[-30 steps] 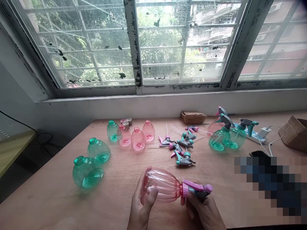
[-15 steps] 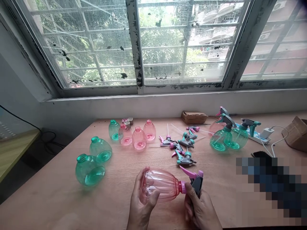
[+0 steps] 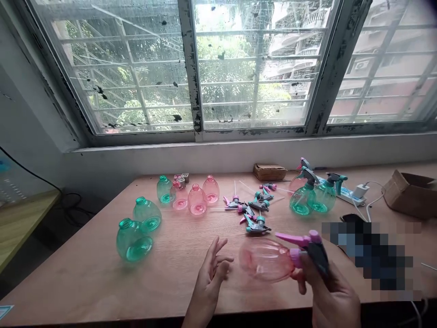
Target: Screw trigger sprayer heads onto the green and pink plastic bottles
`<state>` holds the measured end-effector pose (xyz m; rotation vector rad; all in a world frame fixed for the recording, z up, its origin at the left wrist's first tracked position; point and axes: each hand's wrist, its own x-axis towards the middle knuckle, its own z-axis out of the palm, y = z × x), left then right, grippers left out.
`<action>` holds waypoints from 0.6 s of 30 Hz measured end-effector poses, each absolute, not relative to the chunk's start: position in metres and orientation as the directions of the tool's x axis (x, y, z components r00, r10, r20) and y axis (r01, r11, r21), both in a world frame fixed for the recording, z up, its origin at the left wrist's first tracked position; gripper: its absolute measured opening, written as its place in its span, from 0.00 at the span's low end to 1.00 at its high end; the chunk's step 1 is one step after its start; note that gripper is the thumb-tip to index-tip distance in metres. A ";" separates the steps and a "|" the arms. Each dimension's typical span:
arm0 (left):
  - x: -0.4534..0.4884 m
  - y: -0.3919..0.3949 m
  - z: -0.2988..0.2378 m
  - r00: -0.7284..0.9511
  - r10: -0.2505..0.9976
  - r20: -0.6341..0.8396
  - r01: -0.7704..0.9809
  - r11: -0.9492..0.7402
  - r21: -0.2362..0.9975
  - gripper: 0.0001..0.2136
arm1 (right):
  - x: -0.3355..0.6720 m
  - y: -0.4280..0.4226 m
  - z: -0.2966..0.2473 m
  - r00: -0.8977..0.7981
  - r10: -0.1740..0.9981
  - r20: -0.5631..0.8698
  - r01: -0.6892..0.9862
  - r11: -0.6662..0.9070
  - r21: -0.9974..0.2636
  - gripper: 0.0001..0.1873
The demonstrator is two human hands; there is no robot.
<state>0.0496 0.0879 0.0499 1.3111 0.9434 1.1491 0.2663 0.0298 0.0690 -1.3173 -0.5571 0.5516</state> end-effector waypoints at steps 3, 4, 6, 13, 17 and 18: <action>0.051 0.087 0.051 0.199 0.977 0.076 -0.061 -0.065 0.996 0.28 | 0.298 0.034 0.081 0.798 0.569 0.199 0.231 0.016 -0.973 0.27; 0.051 0.087 0.051 0.203 0.977 0.069 -0.055 -0.059 0.997 0.28 | 0.310 0.038 0.084 0.793 0.556 0.250 0.338 -0.060 -0.939 0.27; 0.051 0.087 0.050 0.212 0.975 0.063 -0.048 -0.054 0.997 0.26 | 0.331 0.049 0.092 0.767 0.549 0.332 0.471 -0.131 -0.873 0.27; 0.051 0.087 0.052 0.226 0.972 0.068 -0.047 -0.059 0.997 0.23 | 0.377 0.104 0.104 0.578 0.654 0.488 0.798 -0.331 -0.503 0.24; 0.051 0.088 0.053 0.232 0.970 0.067 -0.047 -0.058 0.997 0.22 | 0.396 0.128 0.094 0.609 0.581 0.540 0.786 -0.354 -0.507 0.22; 0.051 0.088 0.053 0.232 0.970 0.067 -0.045 -0.058 0.997 0.22 | 0.401 0.131 0.091 0.625 0.578 0.525 0.775 -0.376 -0.509 0.22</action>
